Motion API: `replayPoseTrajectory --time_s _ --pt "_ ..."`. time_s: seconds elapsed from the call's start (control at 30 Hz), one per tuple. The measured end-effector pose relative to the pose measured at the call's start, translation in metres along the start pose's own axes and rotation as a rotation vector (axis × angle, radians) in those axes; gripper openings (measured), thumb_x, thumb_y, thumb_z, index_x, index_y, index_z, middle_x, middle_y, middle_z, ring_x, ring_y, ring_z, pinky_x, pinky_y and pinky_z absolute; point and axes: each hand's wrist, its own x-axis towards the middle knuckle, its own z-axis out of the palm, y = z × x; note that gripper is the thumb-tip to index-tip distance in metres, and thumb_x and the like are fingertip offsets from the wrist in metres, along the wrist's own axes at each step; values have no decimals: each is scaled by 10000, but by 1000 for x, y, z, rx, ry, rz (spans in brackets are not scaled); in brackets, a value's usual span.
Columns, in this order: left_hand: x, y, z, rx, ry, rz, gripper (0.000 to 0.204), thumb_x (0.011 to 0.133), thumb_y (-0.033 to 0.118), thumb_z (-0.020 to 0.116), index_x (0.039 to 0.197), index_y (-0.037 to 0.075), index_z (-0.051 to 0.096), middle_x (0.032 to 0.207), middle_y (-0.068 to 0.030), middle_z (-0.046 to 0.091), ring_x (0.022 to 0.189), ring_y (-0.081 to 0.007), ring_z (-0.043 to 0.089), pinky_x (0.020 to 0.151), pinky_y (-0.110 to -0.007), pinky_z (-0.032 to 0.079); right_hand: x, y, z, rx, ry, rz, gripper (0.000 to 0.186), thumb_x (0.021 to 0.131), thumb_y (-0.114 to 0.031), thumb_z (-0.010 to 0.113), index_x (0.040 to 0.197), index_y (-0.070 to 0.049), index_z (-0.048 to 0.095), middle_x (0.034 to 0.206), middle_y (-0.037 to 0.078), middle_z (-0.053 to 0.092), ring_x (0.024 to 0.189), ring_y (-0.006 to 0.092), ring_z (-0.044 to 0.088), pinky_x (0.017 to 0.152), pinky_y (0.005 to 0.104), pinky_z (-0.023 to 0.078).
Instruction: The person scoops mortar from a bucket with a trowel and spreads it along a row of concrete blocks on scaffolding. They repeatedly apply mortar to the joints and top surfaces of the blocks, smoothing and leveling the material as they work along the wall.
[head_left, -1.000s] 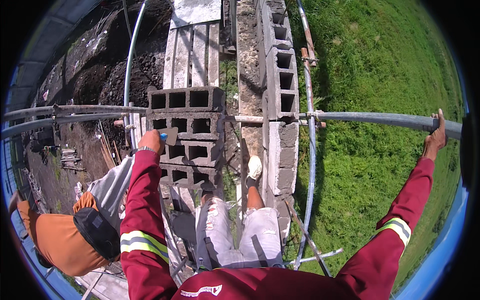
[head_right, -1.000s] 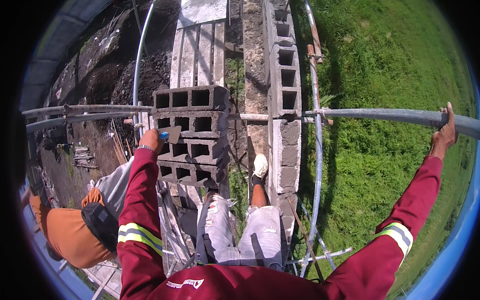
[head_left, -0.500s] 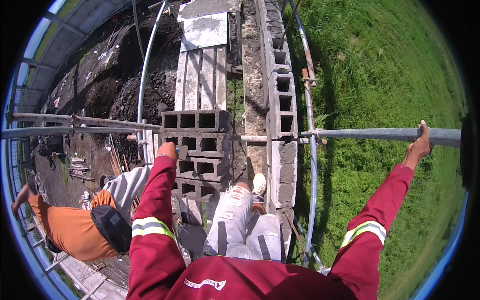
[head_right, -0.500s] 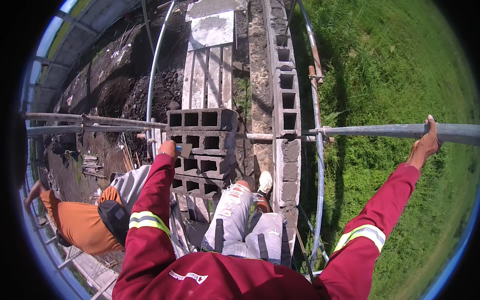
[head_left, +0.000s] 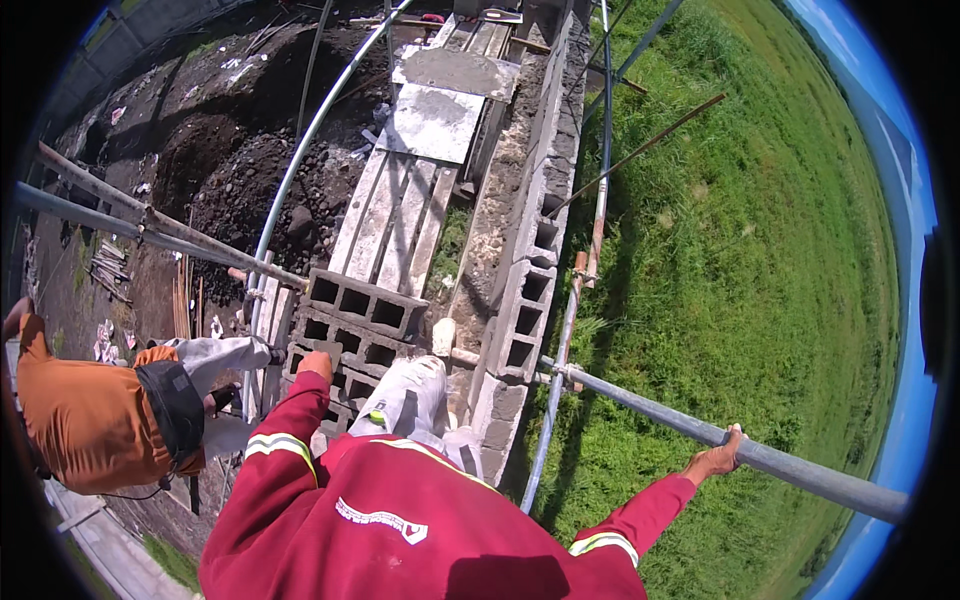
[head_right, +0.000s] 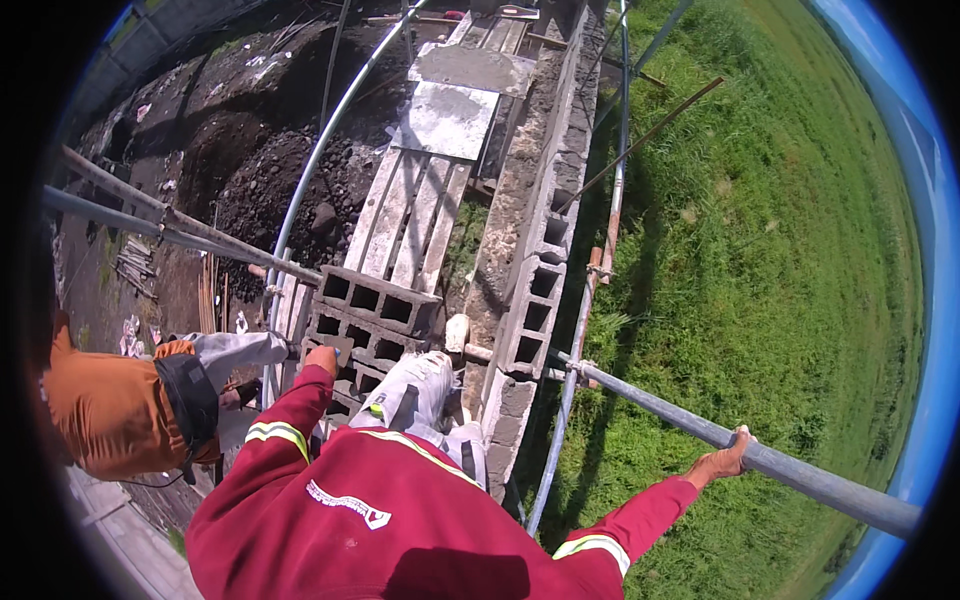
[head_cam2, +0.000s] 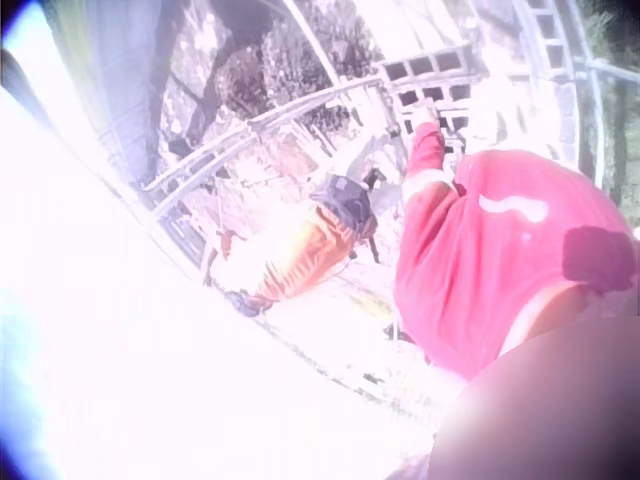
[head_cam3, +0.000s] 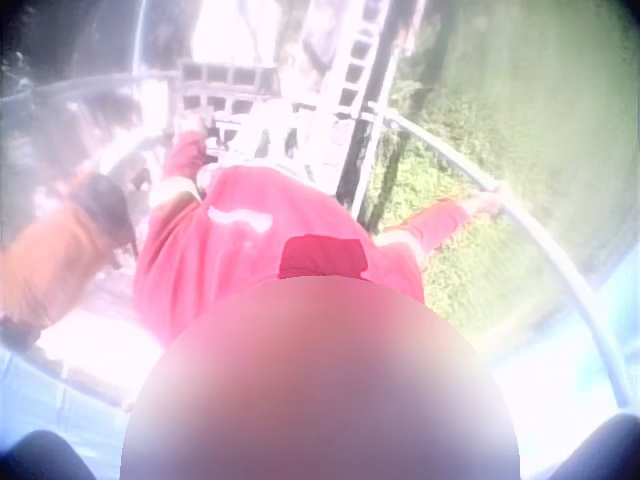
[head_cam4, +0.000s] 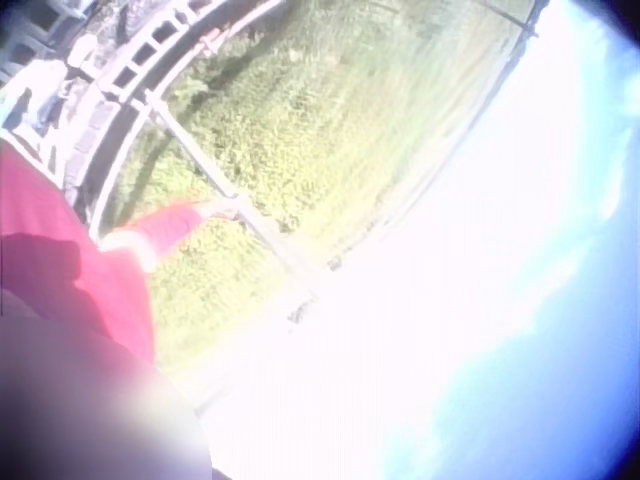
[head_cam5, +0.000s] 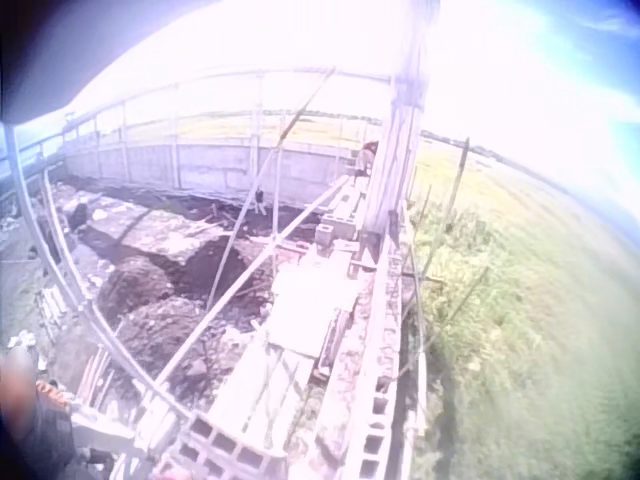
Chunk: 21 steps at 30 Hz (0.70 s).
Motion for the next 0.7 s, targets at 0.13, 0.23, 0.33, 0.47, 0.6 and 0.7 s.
replayPoseTrajectory --time_s 0.13,0.23,0.33,0.47,0.6,0.7 --pt "5 16 -9 -5 -56 -77 239 1010 191 602 1075 81 804 1083 -201 783 1031 -404 768 900 -521 622 4 -5 -2 -95 1 19 310 856 -102 833 1118 -13 694 1056 83 700 968 222 674 933 393 559" --pt "4 19 -13 -67 -113 -168 245 1026 214 593 1066 86 798 1114 -205 777 1059 -398 762 901 -526 619 11 -3 -5 -113 -36 37 277 866 -92 799 1111 -12 695 1064 100 705 979 236 681 953 403 560" --pt "-1 23 -12 -107 -54 -210 255 1040 228 583 1100 84 786 1133 -206 765 1062 -400 757 918 -528 612 12 -5 -6 -155 24 122 317 879 -109 787 1161 12 708 1128 134 724 1043 255 690 1004 410 547" --pt "4 33 -23 -213 -81 -285 283 1067 246 554 1151 76 764 1144 -220 741 1084 -420 741 932 -537 598 3 -18 0 -268 6 188 414 923 -211 780 1244 40 703 1193 146 723 1143 253 670 1081 411 494" --pt "7 45 -46 -339 -138 -565 273 957 198 684 1192 93 775 1200 -251 754 1143 -409 732 1002 -522 584 -9 -28 23 -439 68 272 412 922 -244 806 1225 13 694 1162 123 724 1081 233 671 1011 412 514" --pt "3 64 -55 -573 35 -737 350 902 235 760 1216 82 774 1169 -248 760 1132 -439 719 987 -535 575 -21 -12 54 -451 -82 280 408 933 -244 792 1234 10 688 1154 122 724 1043 226 669 970 402 513"
